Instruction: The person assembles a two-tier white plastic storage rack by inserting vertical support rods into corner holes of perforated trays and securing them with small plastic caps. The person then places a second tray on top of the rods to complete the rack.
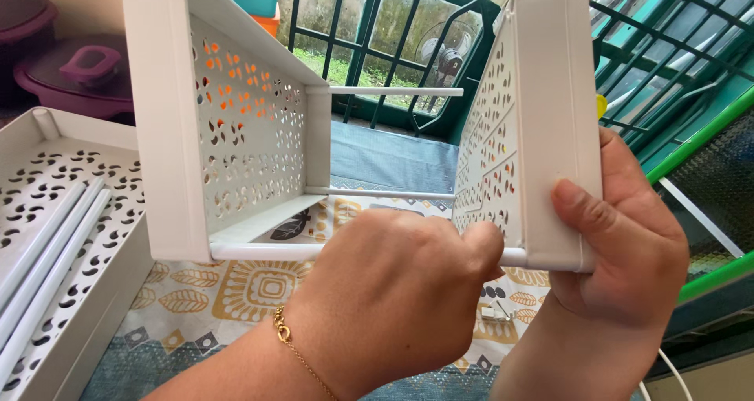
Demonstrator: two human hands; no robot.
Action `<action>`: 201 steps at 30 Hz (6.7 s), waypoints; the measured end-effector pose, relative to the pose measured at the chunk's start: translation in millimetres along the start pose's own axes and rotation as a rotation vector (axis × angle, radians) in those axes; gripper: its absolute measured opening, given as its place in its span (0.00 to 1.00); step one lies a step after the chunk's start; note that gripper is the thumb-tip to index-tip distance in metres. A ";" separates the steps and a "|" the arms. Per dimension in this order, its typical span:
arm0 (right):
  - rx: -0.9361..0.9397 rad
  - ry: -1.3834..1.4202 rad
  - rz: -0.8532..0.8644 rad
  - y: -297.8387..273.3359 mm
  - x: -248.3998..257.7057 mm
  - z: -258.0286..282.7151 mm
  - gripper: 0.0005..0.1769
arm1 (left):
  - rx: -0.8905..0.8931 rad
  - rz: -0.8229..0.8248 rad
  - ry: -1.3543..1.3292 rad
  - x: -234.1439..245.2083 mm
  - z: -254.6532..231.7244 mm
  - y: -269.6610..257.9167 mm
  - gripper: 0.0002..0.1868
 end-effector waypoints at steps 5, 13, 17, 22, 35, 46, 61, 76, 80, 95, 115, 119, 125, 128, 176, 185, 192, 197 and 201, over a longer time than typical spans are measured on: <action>0.099 -0.058 0.079 -4.7 -1.7 0.0 0.29 | -0.001 0.023 0.016 -4.1 -1.3 -1.2 0.05; 0.026 -0.007 0.108 -3.2 -3.4 -0.6 0.35 | -0.002 0.072 0.036 -4.5 -0.7 -1.6 0.08; 0.026 -0.054 0.155 -2.6 -2.5 4.9 0.36 | -0.037 0.084 0.061 -3.7 -6.1 0.7 0.11; 0.054 -0.173 0.174 -3.6 9.4 3.7 0.34 | -0.020 0.115 0.041 -4.3 -4.1 3.5 0.11; -0.170 -0.288 0.390 0.9 20.0 -35.2 0.27 | 0.046 -0.619 0.597 90.2 25.1 -6.6 0.28; -0.245 -0.774 0.147 4.4 37.2 -23.0 0.17 | 0.070 -0.205 0.100 26.9 41.6 3.7 0.15; -0.139 -0.716 -0.177 19.5 1.8 -29.0 0.10 | 0.072 -0.208 0.187 32.6 37.2 4.9 0.10; 0.272 -0.581 -0.299 2.9 -1.7 -13.3 0.08 | 0.125 -0.212 0.107 28.6 32.3 -1.2 0.10; 0.309 -0.596 -0.331 4.9 6.2 -18.5 0.07 | 0.136 -0.168 0.082 22.3 33.9 -0.6 0.10; 0.158 -0.799 -0.194 12.4 -7.0 -18.6 0.23 | 0.155 -0.187 0.060 15.9 39.7 1.4 0.05; 0.496 -0.580 -0.146 12.3 6.9 -17.9 0.20 | 0.041 -0.221 0.011 17.5 23.6 -2.7 0.12; 0.456 -0.610 -0.197 13.4 7.5 -22.6 0.20 | 0.019 -0.263 0.036 21.3 24.9 -3.1 0.16; 0.408 -0.513 -0.179 17.2 7.8 -32.7 0.20 | 0.087 -0.288 0.200 22.5 25.1 -3.6 0.18; 0.406 -0.507 -0.162 17.6 5.6 -36.8 0.21 | 0.136 -0.247 0.156 23.4 31.5 -3.9 0.11; 0.597 -0.418 -0.023 29.7 33.5 -57.5 0.24 | 0.104 -0.198 0.014 5.1 64.2 1.9 0.14; 0.559 -0.303 -0.059 35.6 25.8 -57.1 0.22 | 0.052 -0.273 0.085 14.8 48.7 -4.6 0.16; 0.490 -0.306 -0.096 33.5 24.2 -58.8 0.23 | 0.130 -0.282 0.220 17.1 48.7 -4.2 0.16; 0.468 -0.281 -0.073 37.3 27.7 -63.7 0.23 | 0.188 -0.277 0.266 17.2 51.3 -3.9 0.11; 0.469 -0.261 -0.043 38.6 27.5 -65.4 0.20 | 0.187 -0.315 0.243 19.3 52.3 -6.3 0.11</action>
Point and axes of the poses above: each hand's wrist, its own y-axis towards the middle knuckle, its own x-axis out of the back of the hand, z = x × y, the point moved 7 cm from there along y, towards the middle knuckle, and after that the axes turned 3 degrees about y, right-handed, at the moved point
